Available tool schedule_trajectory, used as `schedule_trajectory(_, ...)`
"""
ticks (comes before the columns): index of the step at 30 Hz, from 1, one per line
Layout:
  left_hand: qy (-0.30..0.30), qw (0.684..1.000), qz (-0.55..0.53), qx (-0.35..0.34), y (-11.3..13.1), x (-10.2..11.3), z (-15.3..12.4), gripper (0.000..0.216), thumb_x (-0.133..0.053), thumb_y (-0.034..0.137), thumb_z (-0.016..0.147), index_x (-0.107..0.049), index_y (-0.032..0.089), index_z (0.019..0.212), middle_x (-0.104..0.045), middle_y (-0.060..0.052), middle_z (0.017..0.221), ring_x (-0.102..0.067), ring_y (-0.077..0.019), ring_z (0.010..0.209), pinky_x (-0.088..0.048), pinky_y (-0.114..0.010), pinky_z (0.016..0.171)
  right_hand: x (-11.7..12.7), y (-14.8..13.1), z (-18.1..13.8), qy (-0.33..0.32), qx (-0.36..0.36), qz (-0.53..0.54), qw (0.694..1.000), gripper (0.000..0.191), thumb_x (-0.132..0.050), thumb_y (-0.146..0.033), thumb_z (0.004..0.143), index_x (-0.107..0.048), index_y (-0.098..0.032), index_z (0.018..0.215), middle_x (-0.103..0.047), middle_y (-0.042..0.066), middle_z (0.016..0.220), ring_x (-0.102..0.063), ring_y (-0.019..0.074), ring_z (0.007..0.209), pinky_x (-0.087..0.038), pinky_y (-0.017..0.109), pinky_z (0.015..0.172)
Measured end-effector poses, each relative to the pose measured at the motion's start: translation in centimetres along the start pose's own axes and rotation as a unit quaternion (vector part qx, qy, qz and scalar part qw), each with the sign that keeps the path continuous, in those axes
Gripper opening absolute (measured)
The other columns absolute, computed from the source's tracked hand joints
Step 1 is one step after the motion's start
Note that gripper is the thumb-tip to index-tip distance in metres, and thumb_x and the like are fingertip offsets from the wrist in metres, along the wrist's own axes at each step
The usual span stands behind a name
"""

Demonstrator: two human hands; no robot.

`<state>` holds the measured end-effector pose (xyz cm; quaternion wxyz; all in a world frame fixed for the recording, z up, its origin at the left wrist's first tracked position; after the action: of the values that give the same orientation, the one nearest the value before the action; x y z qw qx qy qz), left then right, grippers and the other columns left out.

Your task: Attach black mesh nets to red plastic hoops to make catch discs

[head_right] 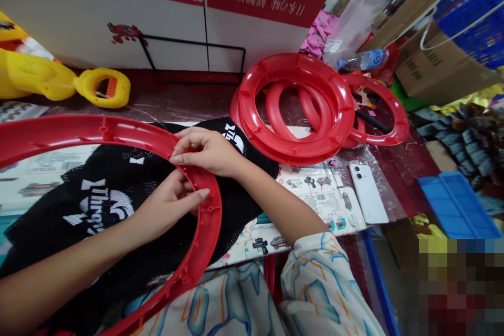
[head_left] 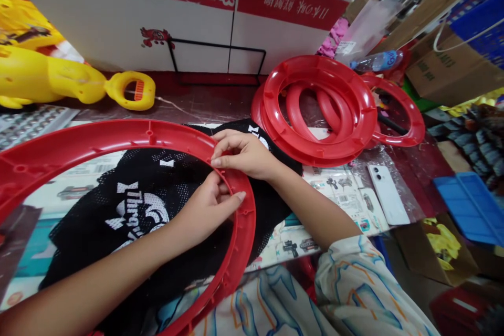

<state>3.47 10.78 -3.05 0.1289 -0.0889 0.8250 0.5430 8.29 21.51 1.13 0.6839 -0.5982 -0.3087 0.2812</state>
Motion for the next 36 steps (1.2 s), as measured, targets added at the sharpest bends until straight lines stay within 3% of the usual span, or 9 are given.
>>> schedule_trajectory(5,0.016,1.000,-0.022,-0.011,0.4,0.4,-0.1,0.040,-0.073,0.031,0.075,-0.050,0.017,0.104,-0.069,-0.003,0.094,-0.069,-0.0180,0.082,-0.058,-0.027,0.065,0.0,-0.2,0.0,-0.003,0.004,-0.009,1.000,0.011,-0.080,-0.012,0.068,-0.071,-0.018,0.069,-0.067,0.001,0.084,-0.056,0.0185,0.113,-0.041,0.037,0.100)
schedule_trajectory(9,0.067,0.997,-0.029,-0.039,0.8,0.8,0.0,0.039,-0.063,0.045,0.082,-0.049,0.019,0.107,-0.064,0.001,0.081,-0.066,-0.0169,0.067,-0.057,-0.029,0.054,-0.2,-0.4,0.2,-0.003,0.004,-0.020,1.000,0.011,-0.078,-0.011,0.069,-0.070,-0.018,0.070,-0.067,0.001,0.085,-0.056,0.0192,0.114,-0.041,0.038,0.100)
schedule_trajectory(14,0.119,0.989,0.036,-0.074,1.4,1.4,0.6,0.028,-0.056,0.039,0.086,-0.045,0.021,0.104,-0.058,0.005,0.074,-0.061,-0.0131,0.059,-0.052,-0.024,0.050,-0.2,-1.2,0.2,0.000,0.010,-0.029,1.000,0.010,-0.075,-0.007,0.071,-0.069,-0.016,0.070,-0.066,0.003,0.090,-0.055,0.0185,0.115,-0.041,0.036,0.099)
schedule_trajectory(20,0.045,0.989,0.126,-0.062,3.0,0.9,1.2,0.007,-0.054,0.023,0.080,-0.048,0.021,0.082,-0.054,0.005,0.060,-0.059,-0.0157,0.052,-0.054,-0.028,0.049,0.3,-3.6,-0.5,-0.024,0.063,-0.107,0.992,0.004,-0.072,-0.015,0.076,-0.071,-0.013,0.079,-0.053,0.010,0.128,-0.054,0.0187,0.115,-0.044,0.034,0.097)
schedule_trajectory(24,0.009,0.989,0.140,-0.057,3.3,0.5,0.4,0.014,-0.055,0.024,0.079,-0.047,0.021,0.089,-0.059,0.004,0.065,-0.063,-0.0172,0.053,-0.055,-0.029,0.050,0.0,-4.5,-0.9,-0.034,0.091,-0.123,0.988,0.002,-0.072,-0.016,0.077,-0.070,-0.014,0.077,-0.054,0.009,0.127,-0.052,0.0189,0.119,-0.038,0.036,0.105)
schedule_trajectory(30,-0.014,0.987,0.158,-0.030,1.6,0.0,-1.6,0.021,-0.056,0.029,0.081,-0.043,0.021,0.095,-0.059,0.004,0.070,-0.062,-0.0170,0.056,-0.054,-0.030,0.051,-1.1,-4.7,-1.4,-0.073,0.109,-0.098,0.986,0.006,-0.075,-0.014,0.074,-0.070,-0.015,0.071,-0.056,0.008,0.124,-0.052,0.0212,0.119,-0.037,0.041,0.107)
schedule_trajectory(36,-0.040,0.986,0.161,-0.020,0.7,-0.5,-2.0,0.020,-0.052,0.032,0.084,-0.039,0.021,0.094,-0.057,0.004,0.068,-0.061,-0.0167,0.055,-0.053,-0.031,0.052,-1.1,-3.3,-1.7,-0.074,0.040,-0.025,0.996,0.008,-0.080,-0.017,0.069,-0.072,-0.017,0.070,-0.056,0.006,0.123,-0.052,0.0209,0.116,-0.039,0.042,0.103)
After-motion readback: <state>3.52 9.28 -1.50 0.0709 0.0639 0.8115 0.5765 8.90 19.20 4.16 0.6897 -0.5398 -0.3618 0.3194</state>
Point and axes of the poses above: each hand's wrist, its own z-axis towards the middle knuckle, its own x-axis out of the back of the hand, y = z × x, the point moved 6 cm from there along z, towards the middle knuckle
